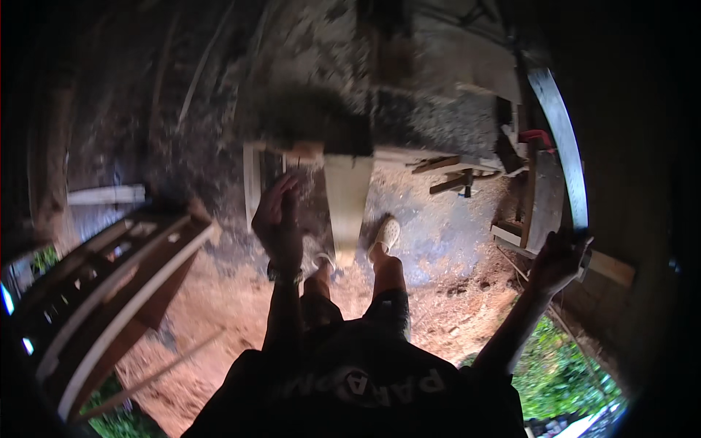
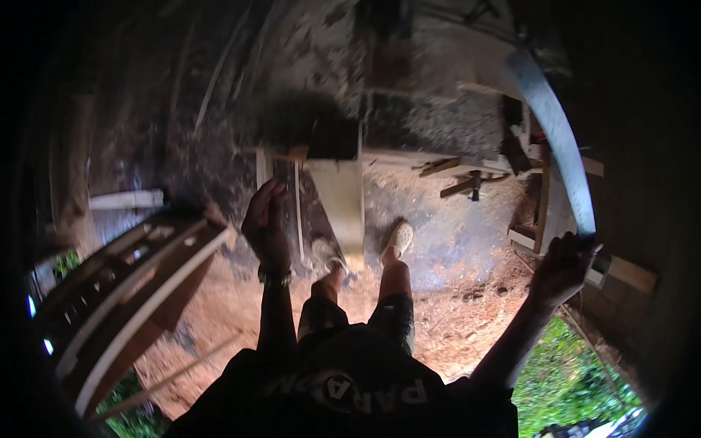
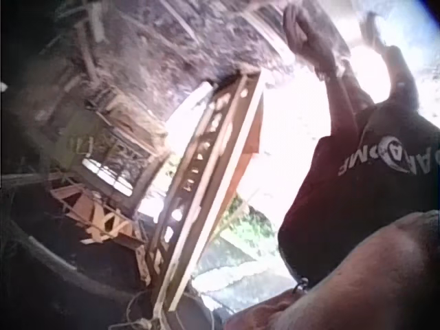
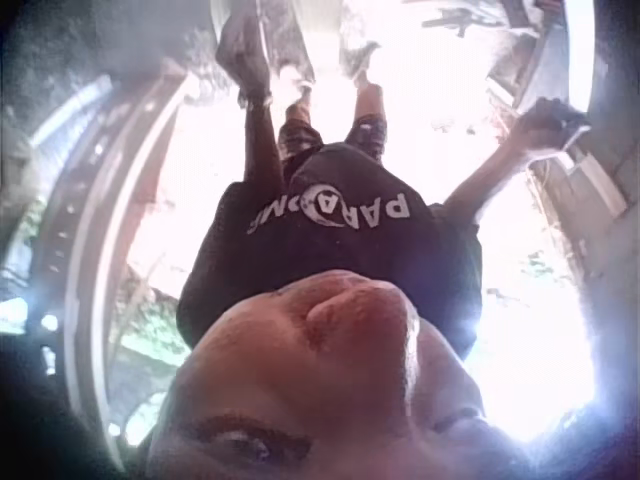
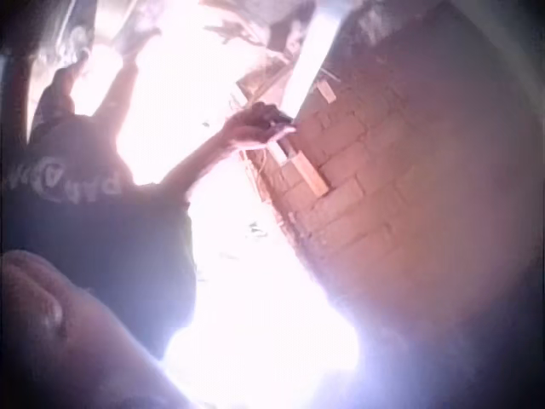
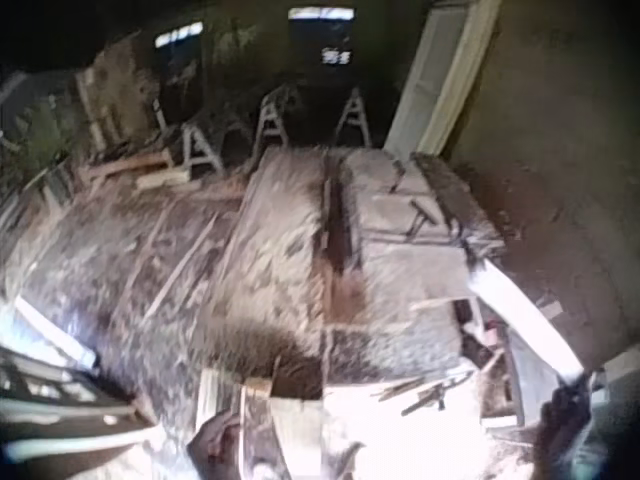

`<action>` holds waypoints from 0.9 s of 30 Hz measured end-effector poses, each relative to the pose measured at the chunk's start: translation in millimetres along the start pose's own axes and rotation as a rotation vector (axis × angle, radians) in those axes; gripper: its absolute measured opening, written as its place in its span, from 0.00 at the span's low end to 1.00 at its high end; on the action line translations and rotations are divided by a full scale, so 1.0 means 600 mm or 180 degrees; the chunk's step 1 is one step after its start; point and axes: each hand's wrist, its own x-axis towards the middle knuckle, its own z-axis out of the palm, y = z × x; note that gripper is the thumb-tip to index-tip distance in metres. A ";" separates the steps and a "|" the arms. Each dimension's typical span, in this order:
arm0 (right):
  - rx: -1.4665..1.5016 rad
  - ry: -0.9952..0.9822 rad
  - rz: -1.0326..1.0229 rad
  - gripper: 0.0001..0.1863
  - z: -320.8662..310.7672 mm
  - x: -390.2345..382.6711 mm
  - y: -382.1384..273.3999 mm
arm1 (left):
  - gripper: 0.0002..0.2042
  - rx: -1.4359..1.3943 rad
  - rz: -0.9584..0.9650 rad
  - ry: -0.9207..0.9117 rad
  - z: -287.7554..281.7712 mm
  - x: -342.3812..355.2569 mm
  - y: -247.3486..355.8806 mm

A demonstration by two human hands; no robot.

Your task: The person saws a wooden plank using a table saw and then uses a hammer to secure another wooden piece.

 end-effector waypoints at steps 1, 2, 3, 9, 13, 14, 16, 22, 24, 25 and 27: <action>-0.0709 -0.0289 -0.0762 0.11 -0.011 0.016 -0.019 | 0.13 0.0202 0.0095 0.0065 -0.010 -0.002 0.000; -0.0616 -0.0198 -0.0845 0.11 -0.025 0.039 -0.028 | 0.14 0.0407 0.0202 0.0147 -0.013 -0.001 0.007; -0.0978 -0.0418 -0.0960 0.12 -0.049 0.068 -0.026 | 0.14 0.0718 0.0259 0.0029 0.001 -0.003 0.031; -0.3221 -0.0558 -0.2301 0.11 -0.048 0.160 0.111 | 0.13 0.0836 -0.0114 -0.1004 0.149 0.018 0.141; -0.3983 -0.0132 -0.2282 0.14 -0.038 0.183 0.134 | 0.15 0.1234 -0.0098 -0.1675 0.262 0.077 0.153; -0.3959 0.0117 -0.1977 0.14 -0.044 0.186 0.136 | 0.15 0.1281 -0.0108 -0.1728 0.287 0.095 0.154; -0.3981 0.0335 -0.1353 0.12 -0.056 0.179 0.128 | 0.16 0.1690 -0.0124 -0.2020 0.326 0.127 0.147; -0.4374 0.0365 -0.1562 0.13 -0.088 0.162 0.139 | 0.17 0.2853 0.0293 -0.2777 0.386 0.168 0.088; -0.3768 0.0806 -0.0657 0.15 -0.077 0.157 0.131 | 0.17 0.2978 0.0284 -0.3105 0.400 0.164 0.064; -0.3097 0.1216 0.0179 0.17 -0.068 0.156 0.130 | 0.18 0.2976 0.0019 -0.3191 0.408 0.157 0.062; -0.2803 0.1470 0.0386 0.18 -0.048 0.154 0.127 | 0.18 0.2799 -0.0235 -0.3357 0.425 0.141 0.052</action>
